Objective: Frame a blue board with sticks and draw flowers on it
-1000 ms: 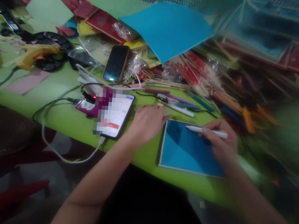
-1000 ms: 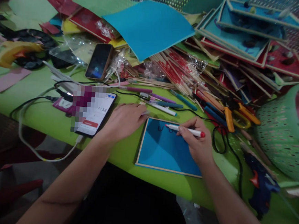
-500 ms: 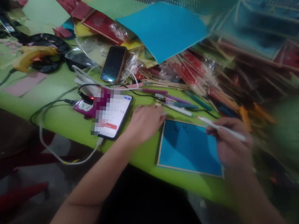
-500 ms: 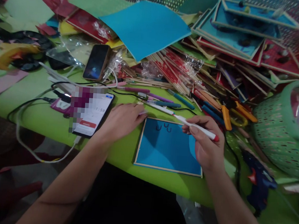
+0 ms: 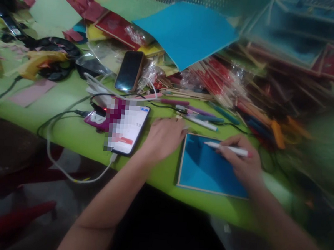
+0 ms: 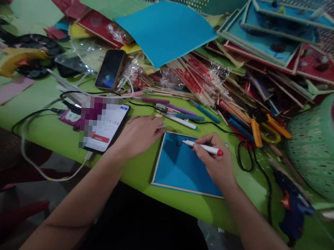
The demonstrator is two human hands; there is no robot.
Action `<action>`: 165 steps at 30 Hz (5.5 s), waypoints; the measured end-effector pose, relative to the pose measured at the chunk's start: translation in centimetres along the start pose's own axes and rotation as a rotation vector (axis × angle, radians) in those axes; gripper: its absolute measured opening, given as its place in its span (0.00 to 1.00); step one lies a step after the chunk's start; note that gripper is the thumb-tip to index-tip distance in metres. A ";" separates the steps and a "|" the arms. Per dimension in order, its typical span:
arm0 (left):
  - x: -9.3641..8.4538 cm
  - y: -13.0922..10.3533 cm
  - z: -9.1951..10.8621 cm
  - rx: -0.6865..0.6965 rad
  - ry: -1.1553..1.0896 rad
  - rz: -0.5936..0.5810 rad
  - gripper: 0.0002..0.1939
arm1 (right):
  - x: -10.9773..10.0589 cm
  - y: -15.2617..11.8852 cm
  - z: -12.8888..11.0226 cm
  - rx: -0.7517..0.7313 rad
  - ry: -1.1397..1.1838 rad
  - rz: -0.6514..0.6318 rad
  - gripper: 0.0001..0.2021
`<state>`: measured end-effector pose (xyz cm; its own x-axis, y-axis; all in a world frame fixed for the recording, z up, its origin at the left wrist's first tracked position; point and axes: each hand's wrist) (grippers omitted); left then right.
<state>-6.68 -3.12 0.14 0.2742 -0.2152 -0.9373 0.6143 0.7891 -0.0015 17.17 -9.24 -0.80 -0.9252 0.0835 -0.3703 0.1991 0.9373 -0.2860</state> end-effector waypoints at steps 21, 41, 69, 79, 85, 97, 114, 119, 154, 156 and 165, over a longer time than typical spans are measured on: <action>0.2 0.0 0.1 -0.003 -0.002 0.013 0.16 | 0.1 -0.2 -0.2 -0.046 -0.102 0.039 0.05; 0.1 -0.1 0.2 0.008 0.016 0.029 0.15 | 0.0 -0.5 -0.6 -0.093 -0.207 -0.055 0.04; 0.1 -0.1 0.2 -0.004 0.001 0.018 0.17 | 0.2 -0.3 -0.7 -0.058 -0.200 -0.008 0.06; 0.0 -0.1 0.1 0.014 0.008 0.012 0.14 | -0.6 0.2 0.3 -0.017 -0.025 0.120 0.08; -0.1 0.0 0.0 0.008 0.018 0.000 0.15 | -0.8 0.4 -0.4 -0.002 -0.066 0.151 0.07; 0.2 -0.1 -0.1 0.006 0.030 0.006 0.15 | -0.6 0.3 -0.9 0.028 -0.077 0.182 0.07; 0.2 0.0 -0.1 0.003 0.028 0.002 0.14 | -0.5 0.1 -0.8 0.002 -0.100 0.125 0.07; 0.2 0.0 -0.2 0.004 0.025 -0.001 0.15 | -0.6 0.0 -0.7 -0.005 -0.114 0.097 0.08; 0.3 0.0 -0.2 0.005 0.027 0.009 0.15 | -0.6 0.5 -0.3 -0.005 -0.040 0.184 0.06; 0.2 0.0 -0.2 0.005 0.026 0.004 0.14 | -0.6 0.5 -0.4 -0.008 -0.041 0.173 0.06; 0.2 -0.1 -0.1 0.001 0.035 -0.007 0.14 | -0.4 0.2 -0.7 -0.014 -0.047 0.129 0.07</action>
<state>-6.77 -3.15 -0.07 0.2438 -0.2002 -0.9489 0.6164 0.7874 -0.0077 17.42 -8.83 -0.12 -0.8760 0.1886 -0.4440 0.3109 0.9245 -0.2206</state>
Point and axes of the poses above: each hand's wrist, its own y-axis towards the middle knuckle, its own x-axis out of the palm, z = x × y, and after that the axes turned 15 degrees about x, right-handed
